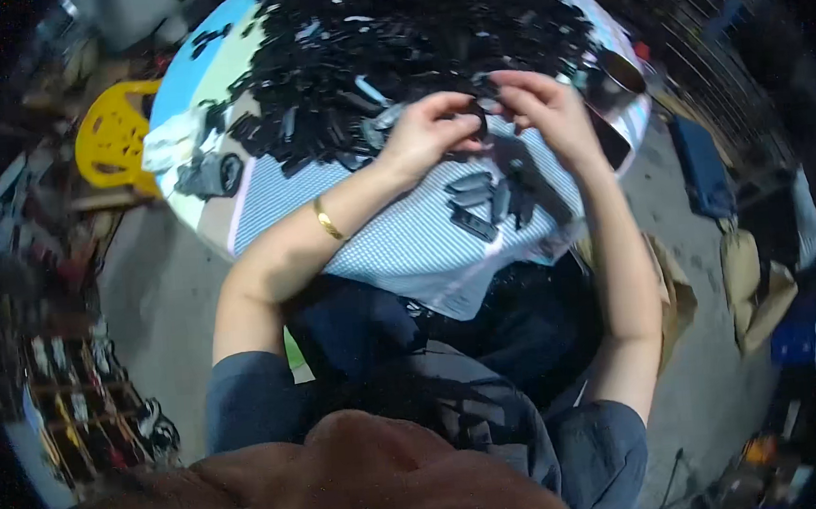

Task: The person assembles plastic components by hand, snapping pieces together and placing the assembled parts on the table, then gathers scattered pieces into a pile and attaches more components.

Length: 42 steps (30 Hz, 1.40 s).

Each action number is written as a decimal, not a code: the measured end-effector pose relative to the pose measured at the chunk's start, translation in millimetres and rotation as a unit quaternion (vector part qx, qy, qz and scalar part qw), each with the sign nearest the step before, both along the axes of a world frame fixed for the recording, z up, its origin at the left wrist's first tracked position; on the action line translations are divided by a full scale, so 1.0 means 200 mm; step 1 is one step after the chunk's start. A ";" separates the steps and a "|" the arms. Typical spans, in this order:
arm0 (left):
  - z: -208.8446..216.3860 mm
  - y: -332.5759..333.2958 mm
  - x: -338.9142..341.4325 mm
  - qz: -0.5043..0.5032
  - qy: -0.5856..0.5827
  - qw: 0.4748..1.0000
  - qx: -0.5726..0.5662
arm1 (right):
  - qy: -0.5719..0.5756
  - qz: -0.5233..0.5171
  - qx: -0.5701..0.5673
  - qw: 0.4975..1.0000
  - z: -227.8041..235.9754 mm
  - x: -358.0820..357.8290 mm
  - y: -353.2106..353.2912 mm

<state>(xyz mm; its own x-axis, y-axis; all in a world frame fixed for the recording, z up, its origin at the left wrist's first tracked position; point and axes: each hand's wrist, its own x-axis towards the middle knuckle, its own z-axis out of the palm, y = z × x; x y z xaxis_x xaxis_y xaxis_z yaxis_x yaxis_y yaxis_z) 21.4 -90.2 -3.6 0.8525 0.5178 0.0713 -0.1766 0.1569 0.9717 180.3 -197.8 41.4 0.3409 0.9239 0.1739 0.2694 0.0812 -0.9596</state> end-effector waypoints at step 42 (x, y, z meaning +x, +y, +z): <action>0.15 -0.71 -0.68 -0.099 0.059 0.968 0.224 | -0.291 -0.008 -0.071 0.954 -0.34 -0.52 -0.87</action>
